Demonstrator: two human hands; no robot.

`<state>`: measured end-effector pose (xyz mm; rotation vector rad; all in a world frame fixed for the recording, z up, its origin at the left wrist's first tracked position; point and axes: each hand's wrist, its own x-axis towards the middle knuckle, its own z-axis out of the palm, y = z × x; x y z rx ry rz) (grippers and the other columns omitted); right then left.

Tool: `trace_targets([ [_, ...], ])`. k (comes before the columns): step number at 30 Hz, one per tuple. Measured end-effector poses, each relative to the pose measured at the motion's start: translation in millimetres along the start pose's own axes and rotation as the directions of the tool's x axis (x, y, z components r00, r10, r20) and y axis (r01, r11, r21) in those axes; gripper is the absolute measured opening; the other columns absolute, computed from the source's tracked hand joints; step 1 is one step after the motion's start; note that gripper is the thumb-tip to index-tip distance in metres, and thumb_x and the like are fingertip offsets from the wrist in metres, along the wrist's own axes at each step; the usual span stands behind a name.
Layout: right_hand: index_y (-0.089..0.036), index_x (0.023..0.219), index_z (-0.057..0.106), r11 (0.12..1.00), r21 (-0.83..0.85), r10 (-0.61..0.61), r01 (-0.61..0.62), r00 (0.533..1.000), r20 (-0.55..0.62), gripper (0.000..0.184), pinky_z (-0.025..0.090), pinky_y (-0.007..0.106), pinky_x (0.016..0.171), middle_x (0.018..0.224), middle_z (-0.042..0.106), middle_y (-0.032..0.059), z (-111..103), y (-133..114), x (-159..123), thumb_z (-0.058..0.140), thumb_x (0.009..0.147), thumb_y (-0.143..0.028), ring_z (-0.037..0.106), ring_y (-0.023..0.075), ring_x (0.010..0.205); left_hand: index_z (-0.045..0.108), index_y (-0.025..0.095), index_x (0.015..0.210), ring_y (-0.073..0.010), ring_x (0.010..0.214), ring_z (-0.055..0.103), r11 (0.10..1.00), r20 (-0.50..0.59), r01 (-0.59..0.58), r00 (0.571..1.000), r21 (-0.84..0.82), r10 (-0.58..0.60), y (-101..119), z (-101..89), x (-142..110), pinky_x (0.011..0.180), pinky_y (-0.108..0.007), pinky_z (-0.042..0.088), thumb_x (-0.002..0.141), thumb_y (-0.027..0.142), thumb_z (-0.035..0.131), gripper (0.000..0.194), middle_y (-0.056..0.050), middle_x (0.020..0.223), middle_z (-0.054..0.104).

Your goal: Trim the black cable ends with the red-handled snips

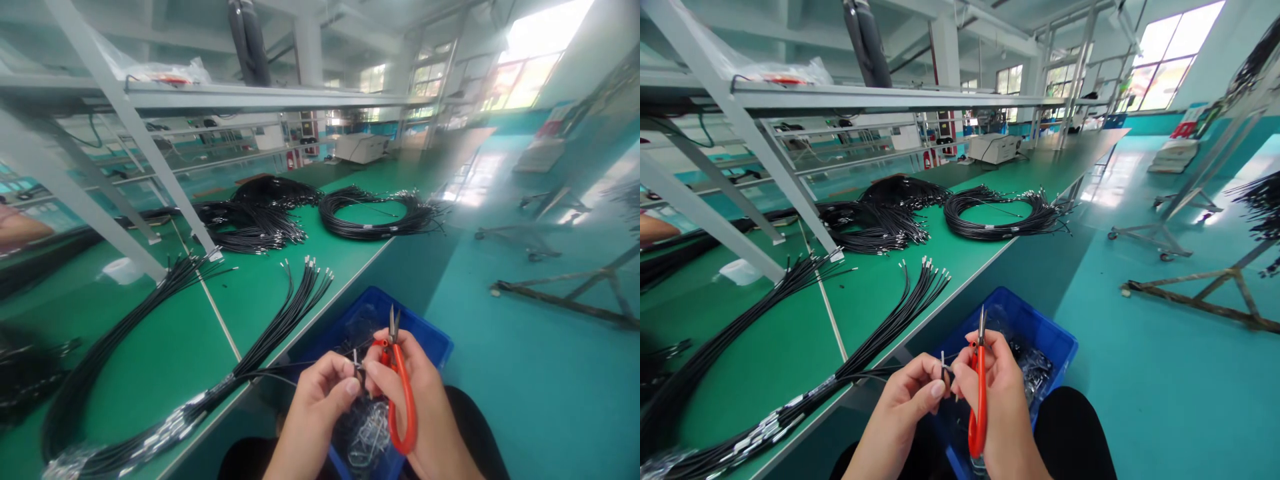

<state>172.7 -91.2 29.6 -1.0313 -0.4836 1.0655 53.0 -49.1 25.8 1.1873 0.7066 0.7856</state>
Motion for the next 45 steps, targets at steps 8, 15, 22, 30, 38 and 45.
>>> trace_targets([
  [8, -0.026, 0.095, 0.056, 0.89, -0.368, -0.288, 0.27, 0.958, 0.007, 0.027, 0.05, 0.033, 0.078, 0.091, 0.067, 0.0023, -6.0, 5.6, -3.9, 0.069, 0.072, -0.022, 0.063, 0.0197, 0.084, 0.055, 0.015, 0.069, -0.01, 0.057, 0.035, 0.999, 0.009, 0.033, 0.999, 0.018, -0.034, 0.2, -2.5, 2.2, 0.055, -0.02, 0.031, 0.074, 0.032, 0.067, 0.022, 0.003, 0.061, 0.046],
  [15, -0.03, 0.094, 0.061, 0.567, -0.616, -0.61, 0.547, 0.781, 0.133, 0.028, 0.05, 0.029, 0.064, 0.081, 0.069, -0.0006, -5.8, 11.5, -3.6, 0.066, 0.073, -0.013, 0.065, 0.0192, 0.073, 0.056, 0.013, 0.067, -0.0088, 0.055, 0.038, 0.999, -0.039, 0.048, 0.998, 0.0, -0.047, 3.0, 4.5, -0.3, 0.052, -0.019, 0.033, 0.071, 0.031, 0.07, 0.023, 0.003, 0.06, 0.049],
  [22, -0.033, 0.088, 0.065, 0.519, -0.604, -0.712, 0.604, 0.697, 0.085, 0.032, 0.048, 0.032, 0.063, 0.071, 0.068, -0.0007, -5.7, 18.8, -8.5, 0.064, 0.069, -0.007, 0.062, 0.0215, 0.066, 0.059, 0.013, 0.065, -0.0067, 0.05, 0.043, 0.999, -0.167, -0.017, 0.986, -0.043, 0.01, -3.0, 2.7, 2.2, 0.047, -0.017, 0.034, 0.071, 0.027, 0.071, 0.019, 0.002, 0.061, 0.054],
  [30, -0.021, 0.081, 0.064, 0.946, -0.317, 0.119, -0.075, 0.985, 0.121, 0.021, 0.033, 0.021, 0.039, 0.061, 0.065, 0.0008, -15.7, 8.9, -29.6, 0.07, 0.061, -0.02, 0.05, 0.0109, 0.044, 0.061, 0.015, 0.072, -0.0079, 0.051, 0.052, 0.996, -0.234, -0.082, 0.969, -0.015, 0.077, -4.0, -4.4, 9.2, 0.054, -0.02, 0.043, 0.074, 0.02, 0.069, 0.009, 0.002, 0.066, 0.062],
  [38, -0.014, 0.08, 0.057, 0.92, -0.218, 0.369, -0.326, 0.908, 0.199, 0.031, 0.023, 0.014, 0.031, 0.055, 0.064, 0.0017, -6.5, -0.2, -20.1, 0.072, 0.064, -0.036, 0.037, 0.0013, 0.028, 0.062, 0.016, 0.074, -0.0103, 0.055, 0.058, 0.996, -0.188, -0.091, 0.978, 0.004, 0.09, -1.4, 4.3, 6.3, 0.056, -0.021, 0.046, 0.075, 0.018, 0.068, 0.006, 0.002, 0.063, 0.064],
  [45, -0.015, 0.082, 0.057, 0.92, -0.251, 0.347, -0.302, 0.924, 0.158, 0.028, 0.025, 0.014, 0.029, 0.059, 0.066, 0.0023, -7.6, 2.6, -18.9, 0.071, 0.067, -0.033, 0.039, 0.0019, 0.028, 0.063, 0.017, 0.073, -0.01, 0.056, 0.054, 0.992, -0.184, -0.08, 0.978, 0.094, 0.097, -6.4, 3.9, 7.4, 0.056, -0.02, 0.045, 0.075, 0.018, 0.068, 0.005, 0.003, 0.064, 0.063],
])
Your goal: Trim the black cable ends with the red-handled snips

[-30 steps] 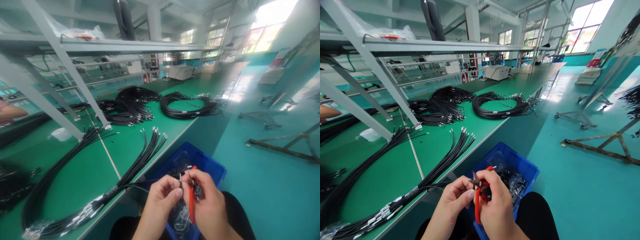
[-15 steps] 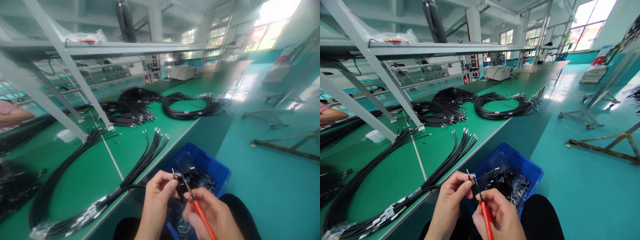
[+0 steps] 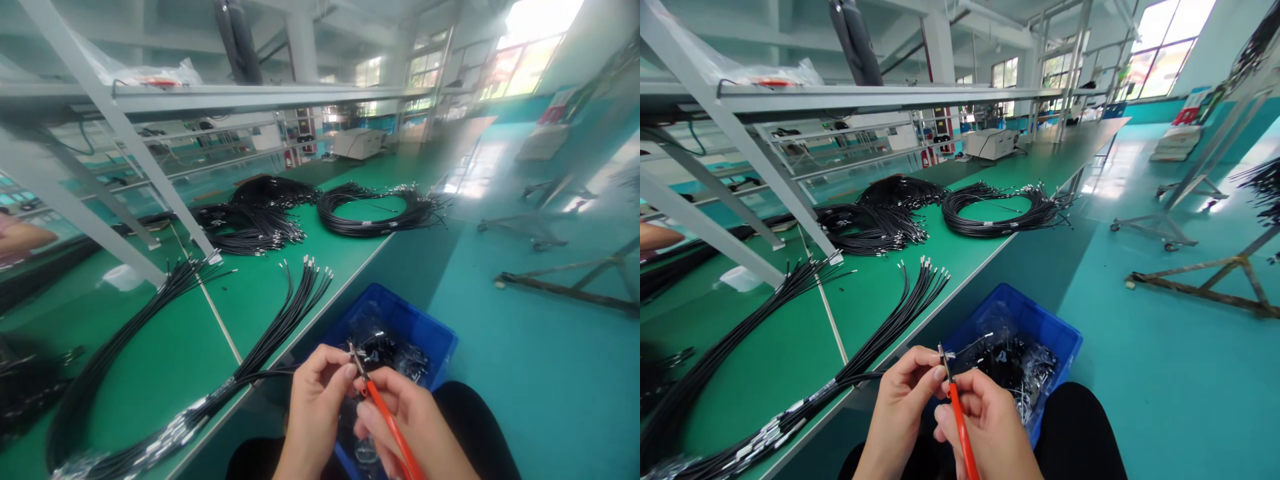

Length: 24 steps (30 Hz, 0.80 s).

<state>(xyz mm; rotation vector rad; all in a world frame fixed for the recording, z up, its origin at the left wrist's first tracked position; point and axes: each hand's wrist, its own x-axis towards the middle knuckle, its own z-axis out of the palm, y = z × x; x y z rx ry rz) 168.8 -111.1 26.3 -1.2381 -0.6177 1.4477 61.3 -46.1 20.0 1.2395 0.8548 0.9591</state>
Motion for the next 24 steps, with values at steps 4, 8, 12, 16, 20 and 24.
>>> trace_targets([
  [4, -0.015, 0.082, 0.056, 0.999, -0.041, 0.009, -0.01, 1.0, -0.009, 0.029, 0.023, 0.014, 0.028, 0.059, 0.065, 0.0009, -2.4, 1.9, 2.7, 0.072, 0.067, -0.034, 0.04, 0.0015, 0.028, 0.062, 0.017, 0.072, -0.0095, 0.054, 0.052, 0.997, -0.023, -0.02, 0.999, 0.078, 0.021, -1.8, 0.1, 2.2, 0.054, -0.019, 0.043, 0.074, 0.018, 0.067, 0.005, 0.003, 0.063, 0.06],
  [8, -0.015, 0.086, 0.052, 0.995, -0.061, 0.084, -0.079, 0.993, 0.081, 0.04, 0.025, 0.013, 0.028, 0.05, 0.06, -0.0033, -10.8, 2.7, 4.1, 0.069, 0.069, -0.047, 0.038, 0.0015, 0.026, 0.062, 0.017, 0.073, -0.0096, 0.054, 0.051, 0.991, -0.013, -0.039, 0.999, 0.126, 0.041, -4.9, 0.0, 4.4, 0.053, -0.019, 0.043, 0.075, 0.019, 0.065, 0.004, 0.003, 0.064, 0.059],
  [12, -0.016, 0.086, 0.049, 0.996, -0.053, 0.072, -0.066, 0.989, 0.128, 0.046, 0.024, 0.012, 0.028, 0.051, 0.06, -0.0037, -22.6, 4.4, 2.0, 0.068, 0.067, -0.054, 0.035, -0.0008, 0.025, 0.062, 0.016, 0.073, -0.0094, 0.053, 0.05, 0.985, -0.027, -0.041, 0.999, 0.168, 0.046, -7.1, 0.4, 6.0, 0.053, -0.019, 0.042, 0.076, 0.019, 0.064, 0.005, 0.003, 0.063, 0.057],
  [16, -0.015, 0.08, 0.05, 0.993, -0.092, 0.09, -0.077, 0.984, 0.152, 0.041, 0.024, 0.011, 0.031, 0.048, 0.059, -0.0034, -26.7, 6.6, 1.1, 0.073, 0.064, -0.045, 0.035, -0.0014, 0.028, 0.06, 0.016, 0.071, -0.0092, 0.051, 0.048, 0.985, -0.046, -0.023, 0.998, 0.172, 0.032, -4.2, 2.9, 5.4, 0.051, -0.019, 0.04, 0.074, 0.018, 0.064, 0.006, 0.004, 0.059, 0.055],
  [20, -0.015, 0.083, 0.05, 0.992, -0.079, 0.111, -0.099, 0.98, 0.165, 0.037, 0.024, 0.011, 0.029, 0.051, 0.06, -0.0028, -24.5, 6.0, 2.5, 0.071, 0.068, -0.043, 0.035, -0.001, 0.026, 0.06, 0.016, 0.069, -0.01, 0.053, 0.049, 0.975, -0.029, -0.048, 0.998, 0.215, 0.055, -1.8, 4.5, 4.1, 0.052, -0.019, 0.041, 0.074, 0.016, 0.063, 0.006, 0.003, 0.06, 0.056],
  [24, -0.015, 0.085, 0.05, 0.996, -0.039, 0.092, -0.086, 0.976, 0.197, 0.041, 0.025, 0.011, 0.028, 0.053, 0.061, -0.0029, -23.6, 5.3, 4.2, 0.069, 0.069, -0.048, 0.036, -0.001, 0.024, 0.06, 0.016, 0.069, -0.0119, 0.057, 0.052, 0.952, -0.035, -0.075, 0.995, 0.297, 0.09, -2.3, 5.9, 2.5, 0.056, -0.021, 0.043, 0.075, 0.016, 0.061, 0.007, 0.001, 0.063, 0.059],
])
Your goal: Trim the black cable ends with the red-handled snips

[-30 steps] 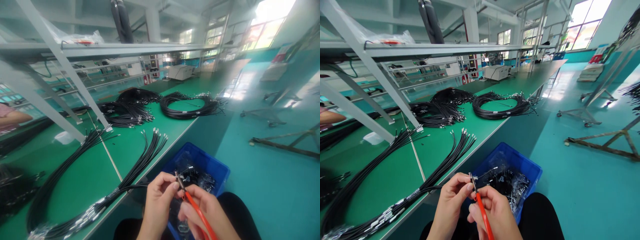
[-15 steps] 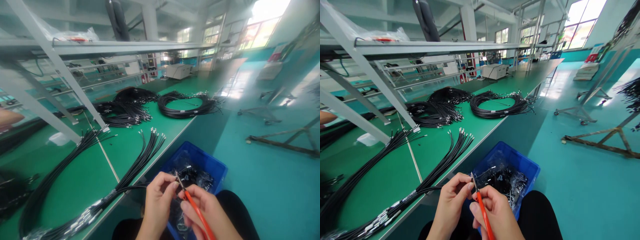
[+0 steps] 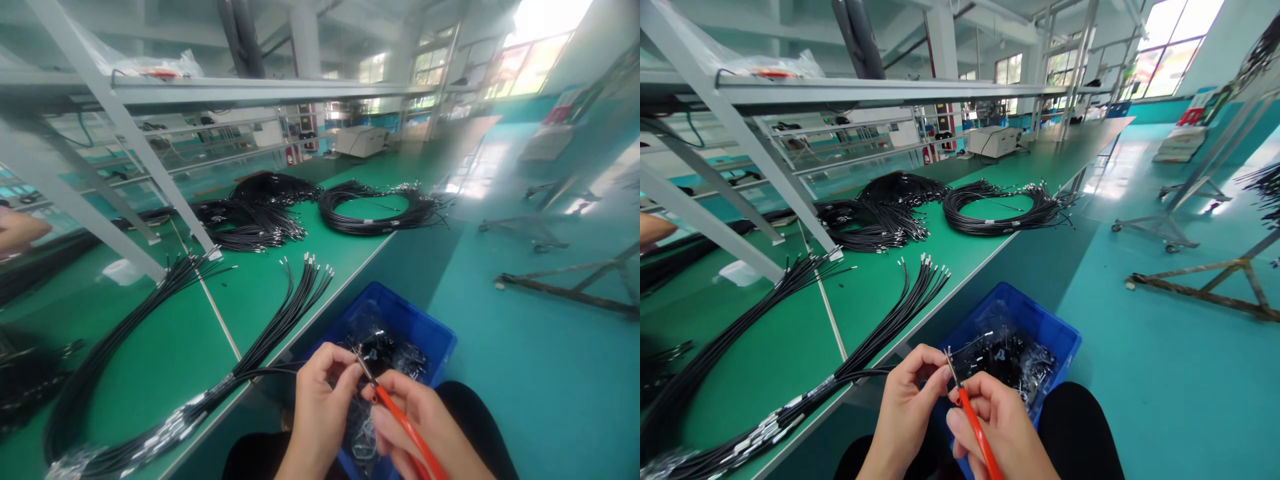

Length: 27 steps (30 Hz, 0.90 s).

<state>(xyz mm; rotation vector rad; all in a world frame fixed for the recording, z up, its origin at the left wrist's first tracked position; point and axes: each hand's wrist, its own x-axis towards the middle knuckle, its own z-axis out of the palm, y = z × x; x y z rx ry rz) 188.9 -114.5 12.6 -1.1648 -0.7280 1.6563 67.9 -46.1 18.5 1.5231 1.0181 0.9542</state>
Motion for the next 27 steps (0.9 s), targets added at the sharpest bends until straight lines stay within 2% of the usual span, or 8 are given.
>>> trace_targets([
  [6, -0.017, 0.085, 0.049, 1.0, 0.01, -0.005, 0.005, 1.0, 0.005, 0.038, 0.023, 0.012, 0.028, 0.051, 0.06, -0.0036, -0.3, 0.3, 0.2, 0.066, 0.072, -0.048, 0.036, 0.0002, 0.024, 0.06, 0.017, 0.068, -0.0139, 0.059, 0.055, 0.993, -0.031, -0.061, 0.997, 0.099, 0.065, -3.1, 3.2, -2.4, 0.058, -0.023, 0.044, 0.075, 0.015, 0.059, 0.008, 0.0, 0.064, 0.06],
  [9, -0.017, 0.081, 0.052, 0.993, -0.113, 0.004, -0.014, 0.996, -0.092, 0.026, 0.027, 0.013, 0.032, 0.048, 0.058, -0.0052, -0.7, 3.2, -4.0, 0.067, 0.072, -0.037, 0.037, 0.0016, 0.028, 0.06, 0.017, 0.068, -0.014, 0.06, 0.055, 0.984, -0.038, -0.089, 0.995, 0.157, 0.096, -5.3, 3.2, -1.9, 0.058, -0.023, 0.043, 0.076, 0.015, 0.057, 0.009, 0.001, 0.064, 0.059],
  [11, -0.017, 0.077, 0.055, 0.979, -0.198, -0.099, 0.058, 0.973, -0.207, 0.02, 0.036, 0.016, 0.039, 0.051, 0.057, -0.0054, -1.6, 7.1, -6.3, 0.069, 0.067, -0.027, 0.045, 0.0051, 0.038, 0.059, 0.018, 0.07, -0.014, 0.06, 0.055, 0.974, -0.043, -0.106, 0.992, 0.201, 0.117, -6.1, 3.2, -1.1, 0.058, -0.023, 0.043, 0.077, 0.016, 0.057, 0.008, 0.001, 0.064, 0.059],
  [13, -0.019, 0.081, 0.057, 0.954, -0.247, -0.252, 0.172, 0.905, -0.343, 0.021, 0.045, 0.02, 0.05, 0.058, 0.059, -0.0041, -2.7, 10.7, -6.0, 0.07, 0.064, -0.023, 0.055, 0.0105, 0.051, 0.059, 0.018, 0.07, -0.014, 0.06, 0.055, 0.962, -0.043, -0.129, 0.989, 0.239, 0.143, -5.9, 3.8, -0.6, 0.058, -0.023, 0.043, 0.077, 0.016, 0.058, 0.007, 0.001, 0.065, 0.059],
  [16, -0.023, 0.092, 0.055, 0.905, -0.296, -0.421, 0.306, 0.754, -0.505, 0.034, 0.05, 0.025, 0.061, 0.072, 0.064, -0.0012, -1.6, 10.2, 0.4, 0.071, 0.062, -0.024, 0.061, 0.0159, 0.065, 0.058, 0.018, 0.068, -0.014, 0.06, 0.055, 0.954, -0.027, -0.148, 0.987, 0.259, 0.161, -4.2, 5.9, -1.5, 0.058, -0.023, 0.043, 0.077, 0.017, 0.058, 0.009, 0.001, 0.065, 0.058],
  [18, -0.024, 0.095, 0.054, 0.869, -0.33, -0.495, 0.369, 0.676, -0.547, 0.038, 0.052, 0.027, 0.065, 0.079, 0.066, 0.0004, 2.6, 5.1, 6.1, 0.072, 0.062, -0.025, 0.062, 0.0164, 0.068, 0.058, 0.018, 0.067, -0.014, 0.059, 0.055, 0.953, -0.013, -0.148, 0.988, 0.263, 0.157, -2.5, 7.6, -2.9, 0.057, -0.022, 0.043, 0.077, 0.016, 0.058, 0.01, 0.001, 0.064, 0.058],
  [20, -0.025, 0.095, 0.055, 0.849, -0.325, -0.528, 0.417, 0.639, -0.56, 0.036, 0.052, 0.027, 0.069, 0.083, 0.066, 0.0008, 8.7, -1.8, 10.7, 0.072, 0.064, -0.025, 0.063, 0.0163, 0.072, 0.058, 0.017, 0.066, -0.0138, 0.058, 0.055, 0.953, 0.004, -0.152, 0.988, 0.262, 0.156, -0.7, 8.9, -4.6, 0.056, -0.022, 0.043, 0.077, 0.016, 0.057, 0.011, 0.001, 0.064, 0.057],
  [27, -0.024, 0.09, 0.055, 0.882, -0.09, -0.428, 0.463, 0.706, -0.564, 0.027, 0.051, 0.023, 0.064, 0.071, 0.064, -0.0034, 19.4, -11.5, 16.2, 0.071, 0.068, -0.027, 0.063, 0.0141, 0.068, 0.059, 0.017, 0.063, -0.0134, 0.058, 0.054, 0.971, 0.005, -0.136, 0.991, 0.196, 0.137, 5.5, 8.2, -8.7, 0.056, -0.021, 0.042, 0.075, 0.015, 0.059, 0.012, 0.001, 0.063, 0.058],
])
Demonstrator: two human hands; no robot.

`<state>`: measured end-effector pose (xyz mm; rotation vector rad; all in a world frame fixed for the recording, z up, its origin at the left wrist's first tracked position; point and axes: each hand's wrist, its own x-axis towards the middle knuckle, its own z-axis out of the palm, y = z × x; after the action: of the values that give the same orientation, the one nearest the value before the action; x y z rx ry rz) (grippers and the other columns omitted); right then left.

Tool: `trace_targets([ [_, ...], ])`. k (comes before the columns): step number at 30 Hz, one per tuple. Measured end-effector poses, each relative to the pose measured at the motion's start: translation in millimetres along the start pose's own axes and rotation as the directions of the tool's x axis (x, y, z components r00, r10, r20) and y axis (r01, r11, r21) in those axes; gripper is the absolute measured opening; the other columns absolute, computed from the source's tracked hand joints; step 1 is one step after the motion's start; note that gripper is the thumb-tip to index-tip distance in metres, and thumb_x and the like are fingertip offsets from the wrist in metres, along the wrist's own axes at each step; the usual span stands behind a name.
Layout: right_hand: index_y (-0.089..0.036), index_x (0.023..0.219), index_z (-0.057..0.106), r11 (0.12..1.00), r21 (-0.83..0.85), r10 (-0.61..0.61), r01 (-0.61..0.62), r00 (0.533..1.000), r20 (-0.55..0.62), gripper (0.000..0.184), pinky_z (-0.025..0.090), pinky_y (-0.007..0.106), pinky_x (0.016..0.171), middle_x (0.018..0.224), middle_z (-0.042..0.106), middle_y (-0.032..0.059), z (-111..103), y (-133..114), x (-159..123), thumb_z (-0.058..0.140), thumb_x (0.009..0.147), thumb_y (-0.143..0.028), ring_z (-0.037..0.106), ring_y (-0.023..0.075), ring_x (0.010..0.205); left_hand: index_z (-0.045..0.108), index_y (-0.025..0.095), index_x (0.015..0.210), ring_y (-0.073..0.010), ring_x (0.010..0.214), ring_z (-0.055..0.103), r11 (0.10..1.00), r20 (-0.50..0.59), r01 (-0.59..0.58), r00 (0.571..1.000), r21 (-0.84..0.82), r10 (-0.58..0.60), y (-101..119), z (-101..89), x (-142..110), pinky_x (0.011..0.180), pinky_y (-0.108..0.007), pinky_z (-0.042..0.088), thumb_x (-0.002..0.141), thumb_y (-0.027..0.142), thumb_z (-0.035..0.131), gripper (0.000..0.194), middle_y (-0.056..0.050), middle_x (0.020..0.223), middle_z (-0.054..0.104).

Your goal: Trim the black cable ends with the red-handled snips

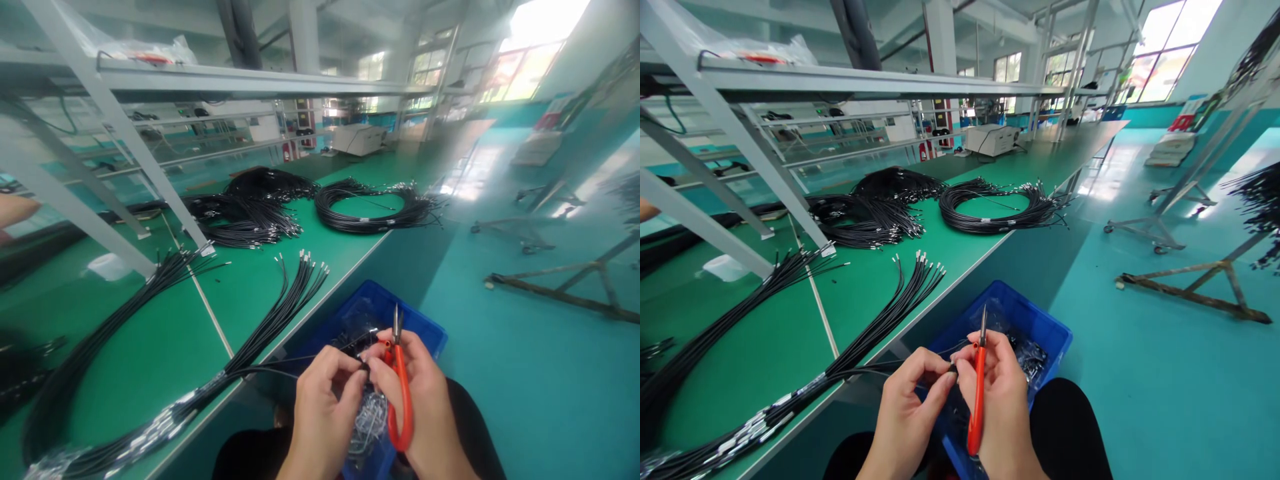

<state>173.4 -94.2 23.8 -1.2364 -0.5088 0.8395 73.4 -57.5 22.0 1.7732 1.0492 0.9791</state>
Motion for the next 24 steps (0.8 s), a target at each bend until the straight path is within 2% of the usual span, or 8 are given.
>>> trace_targets([
  [5, -0.023, 0.09, 0.053, 0.994, -0.091, 0.075, -0.068, 0.994, 0.075, 0.029, 0.049, 0.024, 0.063, 0.069, 0.063, -0.004, -6.4, 5.6, 4.4, 0.071, 0.068, -0.02, 0.062, 0.0147, 0.065, 0.059, 0.017, 0.066, -0.0126, 0.059, 0.051, 0.978, 0.055, 0.134, 0.99, -0.157, -0.127, -2.7, -7.5, 3.4, 0.057, -0.021, 0.04, 0.076, 0.02, 0.061, 0.011, 0.002, 0.063, 0.056],
  [8, -0.022, 0.093, 0.053, 0.988, -0.125, 0.098, -0.085, 0.99, 0.105, 0.032, 0.05, 0.026, 0.07, 0.076, 0.065, -0.0008, -14.5, 6.4, 3.4, 0.072, 0.068, -0.025, 0.063, 0.0165, 0.074, 0.059, 0.016, 0.067, -0.01, 0.054, 0.046, 0.935, 0.096, 0.211, 0.977, -0.284, -0.192, -7.3, -13.1, 6.8, 0.053, -0.019, 0.038, 0.076, 0.023, 0.063, 0.012, 0.004, 0.059, 0.052],
  [10, -0.021, 0.094, 0.054, 0.986, -0.112, 0.14, -0.125, 0.98, 0.139, 0.035, 0.05, 0.025, 0.069, 0.078, 0.067, 0.0013, -19.8, 4.3, -0.4, 0.074, 0.066, -0.028, 0.063, 0.0161, 0.074, 0.059, 0.016, 0.069, -0.0086, 0.053, 0.045, 0.908, 0.104, 0.226, 0.974, -0.353, -0.202, -10.4, -15.7, 8.3, 0.053, -0.018, 0.037, 0.076, 0.023, 0.065, 0.011, 0.005, 0.059, 0.052],
  [12, -0.019, 0.09, 0.055, 0.97, -0.097, 0.241, -0.225, 0.944, 0.224, 0.037, 0.048, 0.023, 0.053, 0.074, 0.069, 0.0027, -23.0, 1.0, -6.0, 0.076, 0.063, -0.031, 0.06, 0.0126, 0.057, 0.06, 0.016, 0.071, -0.0077, 0.053, 0.046, 0.887, 0.081, 0.221, 0.975, -0.404, -0.207, -13.0, -16.7, 8.9, 0.053, -0.018, 0.038, 0.075, 0.021, 0.066, 0.009, 0.005, 0.06, 0.053],
  [14, -0.017, 0.085, 0.055, 0.934, -0.099, 0.355, -0.342, 0.872, 0.336, 0.037, 0.037, 0.019, 0.038, 0.067, 0.069, 0.0032, -23.4, -2.4, -11.7, 0.077, 0.061, -0.035, 0.05, 0.0066, 0.039, 0.06, 0.016, 0.072, -0.0076, 0.054, 0.047, 0.875, 0.042, 0.203, 0.978, -0.439, -0.206, -15.0, -16.2, 9.1, 0.055, -0.017, 0.039, 0.074, 0.02, 0.067, 0.009, 0.005, 0.061, 0.054],
  [17, -0.014, 0.08, 0.054, 0.883, -0.158, 0.463, -0.441, 0.77, 0.439, 0.037, 0.026, 0.014, 0.033, 0.059, 0.068, 0.004, -19.5, -5.6, -16.6, 0.075, 0.061, -0.038, 0.041, 0.0015, 0.032, 0.061, 0.016, 0.072, -0.0083, 0.056, 0.05, 0.874, 0.005, 0.16, 0.984, -0.459, -0.178, -16.5, -13.7, 9.1, 0.057, -0.018, 0.042, 0.075, 0.02, 0.067, 0.008, 0.004, 0.063, 0.056],
  [19, -0.014, 0.08, 0.053, 0.868, -0.186, 0.493, -0.461, 0.752, 0.438, 0.037, 0.024, 0.013, 0.032, 0.057, 0.067, 0.0039, -15.5, -6.1, -16.6, 0.074, 0.062, -0.039, 0.04, 0.0009, 0.031, 0.061, 0.016, 0.072, -0.0092, 0.057, 0.052, 0.885, -0.004, 0.13, 0.989, -0.447, -0.148, -16.2, -11.9, 9.2, 0.057, -0.019, 0.044, 0.075, 0.019, 0.066, 0.006, 0.003, 0.066, 0.058],
  [24, -0.016, 0.08, 0.051, 0.858, -0.207, 0.514, -0.471, 0.763, 0.392, 0.036, 0.026, 0.014, 0.028, 0.058, 0.067, 0.0035, -8.7, -3.3, -12.4, 0.072, 0.063, -0.04, 0.04, 0.0022, 0.025, 0.062, 0.016, 0.07, -0.012, 0.06, 0.056, 0.929, -0.02, 0.094, 0.994, -0.359, -0.108, -12.5, -9.8, 8.8, 0.058, -0.021, 0.046, 0.073, 0.016, 0.066, 0.005, 0.001, 0.067, 0.061],
])
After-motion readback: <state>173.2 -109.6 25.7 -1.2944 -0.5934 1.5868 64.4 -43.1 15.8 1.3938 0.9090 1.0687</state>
